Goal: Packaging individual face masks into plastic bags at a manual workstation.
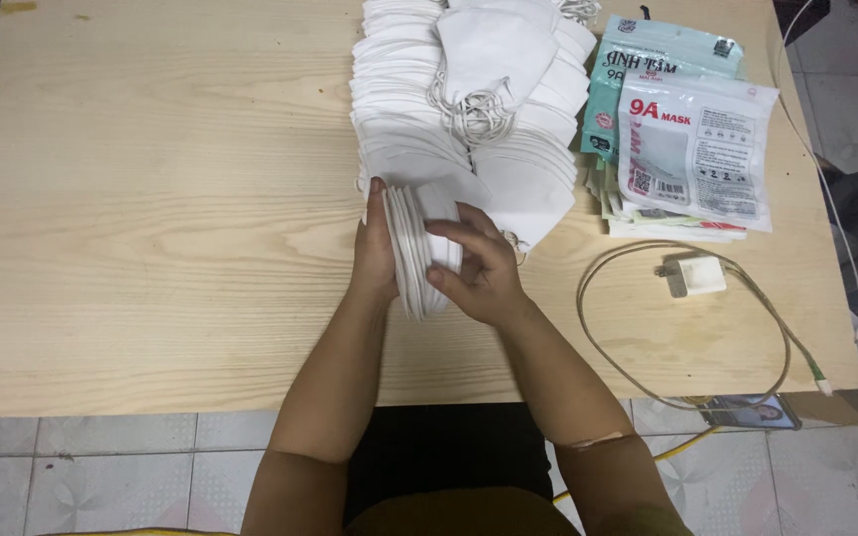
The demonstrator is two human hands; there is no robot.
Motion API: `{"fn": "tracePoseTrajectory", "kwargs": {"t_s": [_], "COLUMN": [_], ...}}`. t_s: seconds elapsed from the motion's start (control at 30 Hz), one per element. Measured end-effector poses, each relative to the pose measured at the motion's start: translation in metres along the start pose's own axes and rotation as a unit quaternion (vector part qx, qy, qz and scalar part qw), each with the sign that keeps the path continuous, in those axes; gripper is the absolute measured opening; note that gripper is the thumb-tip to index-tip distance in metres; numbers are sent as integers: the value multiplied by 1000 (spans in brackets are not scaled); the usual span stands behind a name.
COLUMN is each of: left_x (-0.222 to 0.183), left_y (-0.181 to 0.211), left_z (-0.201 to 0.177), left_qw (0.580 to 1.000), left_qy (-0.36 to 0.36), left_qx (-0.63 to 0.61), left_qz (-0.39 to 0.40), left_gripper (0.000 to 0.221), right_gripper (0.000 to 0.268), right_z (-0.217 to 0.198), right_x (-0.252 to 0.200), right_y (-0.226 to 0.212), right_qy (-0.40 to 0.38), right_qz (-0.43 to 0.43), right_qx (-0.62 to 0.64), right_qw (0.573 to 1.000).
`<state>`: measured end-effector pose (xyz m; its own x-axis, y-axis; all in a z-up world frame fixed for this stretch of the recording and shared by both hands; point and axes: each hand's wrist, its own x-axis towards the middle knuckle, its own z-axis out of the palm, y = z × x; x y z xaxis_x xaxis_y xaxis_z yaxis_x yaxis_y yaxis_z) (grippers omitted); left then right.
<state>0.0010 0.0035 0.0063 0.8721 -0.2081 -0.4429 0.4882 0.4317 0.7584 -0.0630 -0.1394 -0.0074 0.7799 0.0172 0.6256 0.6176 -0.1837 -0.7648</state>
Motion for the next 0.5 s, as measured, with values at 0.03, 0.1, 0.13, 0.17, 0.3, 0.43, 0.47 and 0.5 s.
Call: {"fn": "tracePoseTrajectory", "kwargs": {"t_s": [0.03, 0.1, 0.13, 0.17, 0.3, 0.43, 0.47, 0.5], "left_x": [-1, -3, 3, 9, 20, 24, 24, 23], "left_y": [0, 1, -4, -9, -20, -27, -26, -26], "left_z": [0, 0, -4, -8, -17, -16, -15, -14], "left_qw": [1000, 1000, 1000, 1000, 1000, 999, 999, 999], "left_qy": [0, -13, -14, -12, -10, -4, -5, -6], "left_qx": [0, 11, 12, 10, 18, 14, 15, 17], "left_qz": [0, -2, -2, 1, 22, 40, 45, 50], "left_gripper": [86, 89, 89, 88, 86, 78, 79, 79], "right_gripper": [44, 41, 41, 42, 28, 32, 32, 33], "right_z": [0, -1, -1, -2, 3, 3, 3, 3], "right_x": [-2, -7, -4, -2, 8, 3, 2, 2], "right_y": [4, 11, 6, 1, -12, 2, 3, 3], "right_qy": [0, 2, 2, 4, 13, 28, 32, 35], "right_qz": [0, 10, 10, 20, 3, -9, -9, -10], "right_qx": [0, 12, 12, 0, 14, 44, 46, 49], "right_qw": [1000, 1000, 1000, 1000, 1000, 999, 998, 998]}}
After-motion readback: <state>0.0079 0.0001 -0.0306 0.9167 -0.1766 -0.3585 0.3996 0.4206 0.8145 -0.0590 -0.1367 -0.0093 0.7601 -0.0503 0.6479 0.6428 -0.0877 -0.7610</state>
